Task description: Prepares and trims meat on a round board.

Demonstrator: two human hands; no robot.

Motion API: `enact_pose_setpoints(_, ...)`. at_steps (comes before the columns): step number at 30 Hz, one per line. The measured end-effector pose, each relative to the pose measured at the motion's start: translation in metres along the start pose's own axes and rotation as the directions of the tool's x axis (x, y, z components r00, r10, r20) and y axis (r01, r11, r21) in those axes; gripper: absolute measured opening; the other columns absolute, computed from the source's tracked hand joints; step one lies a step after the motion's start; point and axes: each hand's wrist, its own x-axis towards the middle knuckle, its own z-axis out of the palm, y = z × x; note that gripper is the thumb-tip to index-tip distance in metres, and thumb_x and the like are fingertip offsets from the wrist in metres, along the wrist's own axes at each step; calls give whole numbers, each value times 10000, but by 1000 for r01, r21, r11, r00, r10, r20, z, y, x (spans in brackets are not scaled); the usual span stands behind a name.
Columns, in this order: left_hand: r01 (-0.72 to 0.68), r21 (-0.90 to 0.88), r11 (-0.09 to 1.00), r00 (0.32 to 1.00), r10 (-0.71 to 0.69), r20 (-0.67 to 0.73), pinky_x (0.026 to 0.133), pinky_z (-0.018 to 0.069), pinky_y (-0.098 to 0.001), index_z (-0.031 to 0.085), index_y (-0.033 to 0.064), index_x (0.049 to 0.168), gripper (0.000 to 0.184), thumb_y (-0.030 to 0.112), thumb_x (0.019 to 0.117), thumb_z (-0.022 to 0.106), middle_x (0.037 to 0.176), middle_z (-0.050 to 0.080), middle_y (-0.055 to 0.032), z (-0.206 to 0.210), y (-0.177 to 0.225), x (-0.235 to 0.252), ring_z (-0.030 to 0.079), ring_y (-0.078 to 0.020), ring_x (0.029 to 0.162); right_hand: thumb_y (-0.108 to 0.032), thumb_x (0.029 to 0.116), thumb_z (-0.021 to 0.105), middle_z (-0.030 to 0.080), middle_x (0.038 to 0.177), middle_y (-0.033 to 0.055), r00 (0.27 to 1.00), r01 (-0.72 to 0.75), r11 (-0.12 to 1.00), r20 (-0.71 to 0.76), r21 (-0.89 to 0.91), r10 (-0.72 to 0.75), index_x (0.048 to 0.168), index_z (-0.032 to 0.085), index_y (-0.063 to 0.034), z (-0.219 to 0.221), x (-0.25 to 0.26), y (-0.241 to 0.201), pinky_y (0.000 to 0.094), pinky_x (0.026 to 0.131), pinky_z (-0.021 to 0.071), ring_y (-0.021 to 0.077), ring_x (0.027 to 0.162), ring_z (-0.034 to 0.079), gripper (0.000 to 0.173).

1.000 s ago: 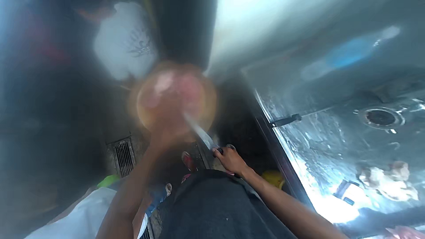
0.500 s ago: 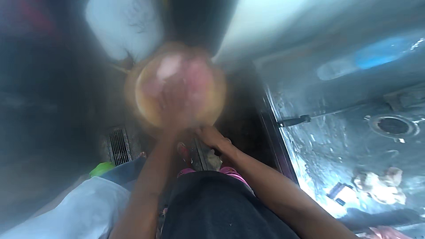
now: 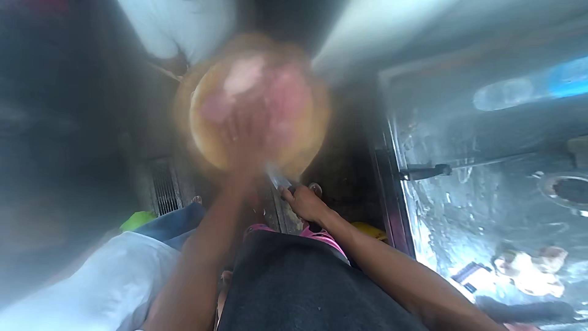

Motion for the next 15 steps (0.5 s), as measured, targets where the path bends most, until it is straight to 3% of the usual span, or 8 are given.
enact_pose_setpoints(4,12,-8,1000,1000,-12,10,1217,4,-731,152,293,1670,772,703,1015,141,1744,-36,-90,-3,1,1,-63,-418,1585,-643,1061,316,554,705,78,999,40,999,13,-36,-39,983,594,-57,-12,7,-29,387,557,547,191,540,589,653)
enact_pose_setpoints(8,12,-2,1000,1000,-12,11,1216,1,-727,140,285,1672,781,706,1013,140,1744,-44,-86,-4,2,0,-57,-412,1587,-609,1077,313,588,750,104,998,61,992,14,-106,-60,974,624,-32,-18,17,-52,392,601,550,199,584,606,664)
enact_pose_setpoints(11,6,-12,1000,1000,-5,10,1214,-2,-728,139,285,1672,793,718,1008,126,1744,-38,-82,-5,3,-1,-50,-415,1587,-642,1062,308,591,765,109,997,72,992,3,-107,-72,1025,620,-26,-15,21,-53,391,614,555,202,595,611,692)
enact_pose_setpoints(13,3,0,1000,1000,-3,9,1216,-2,-728,141,293,1671,777,706,1013,128,1746,-33,-71,-4,3,-2,-47,-402,1590,-637,1064,313,596,782,106,996,87,991,-1,-101,-88,1121,600,-34,-13,19,-47,379,604,562,194,586,614,671)
enact_pose_setpoints(15,-12,17,1000,1000,12,-1,1221,-7,-718,153,284,1670,753,675,1027,140,1747,-24,-65,-2,1,-2,-38,-386,1594,-626,1068,324,590,770,104,994,104,990,-6,-92,-105,1123,599,-41,-9,13,-40,378,582,556,191,564,603,649)
